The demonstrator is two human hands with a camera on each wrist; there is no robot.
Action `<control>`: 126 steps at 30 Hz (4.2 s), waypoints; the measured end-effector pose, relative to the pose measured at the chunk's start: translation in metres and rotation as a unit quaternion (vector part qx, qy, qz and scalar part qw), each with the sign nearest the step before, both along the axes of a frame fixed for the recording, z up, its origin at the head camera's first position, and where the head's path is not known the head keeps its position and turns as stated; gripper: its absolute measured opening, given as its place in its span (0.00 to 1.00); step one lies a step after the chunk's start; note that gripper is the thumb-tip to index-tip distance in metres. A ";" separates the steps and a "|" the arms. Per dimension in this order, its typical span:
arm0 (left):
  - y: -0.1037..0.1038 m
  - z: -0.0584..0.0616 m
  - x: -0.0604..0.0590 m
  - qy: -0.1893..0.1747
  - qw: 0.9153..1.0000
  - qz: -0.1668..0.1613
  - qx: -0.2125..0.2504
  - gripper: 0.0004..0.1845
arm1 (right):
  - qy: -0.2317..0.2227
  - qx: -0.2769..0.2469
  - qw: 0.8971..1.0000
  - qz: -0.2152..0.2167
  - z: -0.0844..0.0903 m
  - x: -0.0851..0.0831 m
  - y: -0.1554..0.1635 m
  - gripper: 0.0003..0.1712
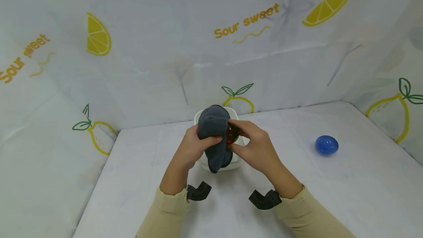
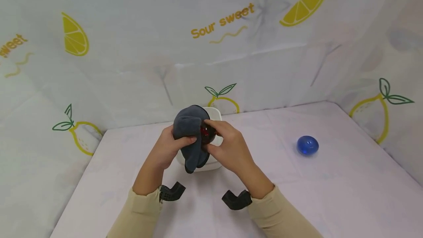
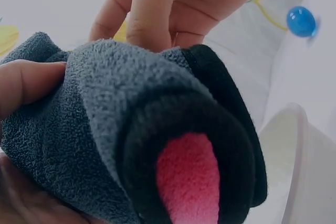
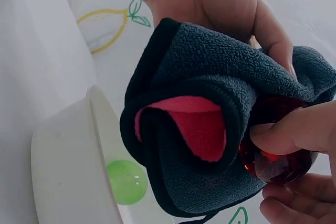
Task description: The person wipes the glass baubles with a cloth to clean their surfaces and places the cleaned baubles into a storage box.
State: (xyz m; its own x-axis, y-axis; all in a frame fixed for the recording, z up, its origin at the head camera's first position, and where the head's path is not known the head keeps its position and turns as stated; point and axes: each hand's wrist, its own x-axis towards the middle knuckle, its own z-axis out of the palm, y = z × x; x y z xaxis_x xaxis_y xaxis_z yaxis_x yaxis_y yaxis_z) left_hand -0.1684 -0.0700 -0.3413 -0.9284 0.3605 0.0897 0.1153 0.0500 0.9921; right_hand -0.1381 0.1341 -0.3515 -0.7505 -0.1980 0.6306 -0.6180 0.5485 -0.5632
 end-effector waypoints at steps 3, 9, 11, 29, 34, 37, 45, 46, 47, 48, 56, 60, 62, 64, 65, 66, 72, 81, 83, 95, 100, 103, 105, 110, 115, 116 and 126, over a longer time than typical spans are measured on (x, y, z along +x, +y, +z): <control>-0.001 0.000 0.000 0.000 1.000 -0.003 0.007 0.26 | -0.022 -0.024 0.999 0.005 0.001 0.001 0.000 0.39; -0.003 0.000 0.001 0.017 1.000 0.004 0.000 0.26 | -0.054 -0.076 0.996 0.014 0.004 0.000 0.001 0.39; -0.003 0.001 0.001 0.022 1.000 0.008 -0.003 0.25 | -0.064 -0.092 0.993 0.017 0.005 0.000 0.001 0.39; -0.006 0.004 0.000 0.024 0.997 0.069 0.002 0.21 | -0.093 0.011 0.992 0.081 0.015 0.003 0.010 0.38; -0.005 0.002 -0.001 0.014 0.999 0.048 0.015 0.22 | -0.128 -0.002 0.988 0.084 0.011 0.002 0.008 0.44; -0.004 0.003 -0.001 0.015 0.999 0.042 0.027 0.22 | -0.094 -0.015 0.993 0.068 0.008 0.002 0.006 0.44; 0.006 0.001 0.001 -0.009 0.999 -0.006 0.052 0.25 | 0.006 -0.065 0.998 0.007 0.007 0.002 0.005 0.43; 0.007 0.000 0.001 -0.011 0.998 -0.010 0.056 0.25 | 0.016 -0.069 0.997 -0.001 0.007 0.002 0.005 0.43; 0.008 -0.001 0.002 -0.012 0.998 -0.012 0.062 0.26 | 0.025 -0.070 0.997 -0.011 0.007 0.003 0.005 0.42; 0.009 -0.001 0.002 -0.010 0.998 -0.013 0.067 0.26 | 0.034 -0.068 0.997 -0.020 0.006 0.003 0.005 0.42; 0.008 -0.002 0.003 0.025 0.995 0.027 0.094 0.24 | -0.013 -0.069 0.997 -0.020 0.005 0.004 0.002 0.36; 0.006 -0.001 0.004 0.038 0.994 0.026 0.097 0.23 | -0.091 -0.088 0.992 0.005 0.007 0.004 0.006 0.28; 0.006 0.000 0.005 0.045 0.994 0.025 0.095 0.22 | -0.122 -0.089 0.989 0.008 0.010 0.004 0.010 0.26; 0.007 0.001 0.005 0.053 0.994 0.023 0.089 0.22 | -0.145 -0.092 0.985 0.007 0.014 0.003 0.016 0.25; 0.007 0.002 0.006 0.055 0.995 0.024 0.081 0.21 | -0.157 -0.098 0.983 0.009 0.017 0.003 0.018 0.25; 0.008 0.002 0.006 0.059 0.995 0.026 0.070 0.21 | -0.170 -0.105 0.980 0.011 0.019 0.003 0.021 0.25; 0.005 0.003 0.006 0.085 0.996 0.031 -0.003 0.16 | -0.263 -0.121 0.957 0.034 0.024 0.002 0.026 0.22; 0.000 0.003 0.007 0.180 0.983 -0.015 -0.025 0.15 | -0.369 -0.197 0.902 0.111 0.025 -0.005 0.024 0.22; -0.002 0.004 0.008 0.197 0.979 -0.018 -0.039 0.16 | -0.390 -0.209 0.888 0.127 0.025 -0.005 0.025 0.23; 0.012 0.005 0.013 0.143 0.979 0.091 -0.114 0.20 | -0.328 -0.239 0.910 0.079 0.013 -0.006 0.014 0.21; 0.011 0.005 0.009 0.122 0.982 0.127 -0.070 0.17 | -0.302 -0.288 0.905 0.084 0.007 -0.006 0.005 0.25; 0.009 0.005 0.007 0.126 0.980 0.148 -0.047 0.15 | -0.289 -0.300 0.906 0.080 0.004 -0.005 0.001 0.28; 0.008 0.006 0.006 0.122 0.979 0.160 -0.029 0.16 | -0.272 -0.299 0.912 0.075 0.002 -0.005 -0.002 0.30; 0.007 0.006 0.005 0.095 0.979 0.180 0.009 0.17 | -0.192 -0.275 0.938 0.083 -0.006 -0.006 -0.005 0.33; 0.007 0.006 0.004 0.098 0.975 0.197 0.007 0.17 | -0.101 -0.236 0.961 0.101 -0.014 -0.009 -0.005 0.34; 0.007 0.006 0.004 0.103 0.974 0.201 0.004 0.17 | -0.087 -0.230 0.964 0.102 -0.015 -0.009 -0.005 0.34; 0.003 0.001 0.005 0.203 0.954 0.217 -0.044 0.13 | 0.050 -0.155 0.985 0.054 -0.021 -0.014 -0.010 0.36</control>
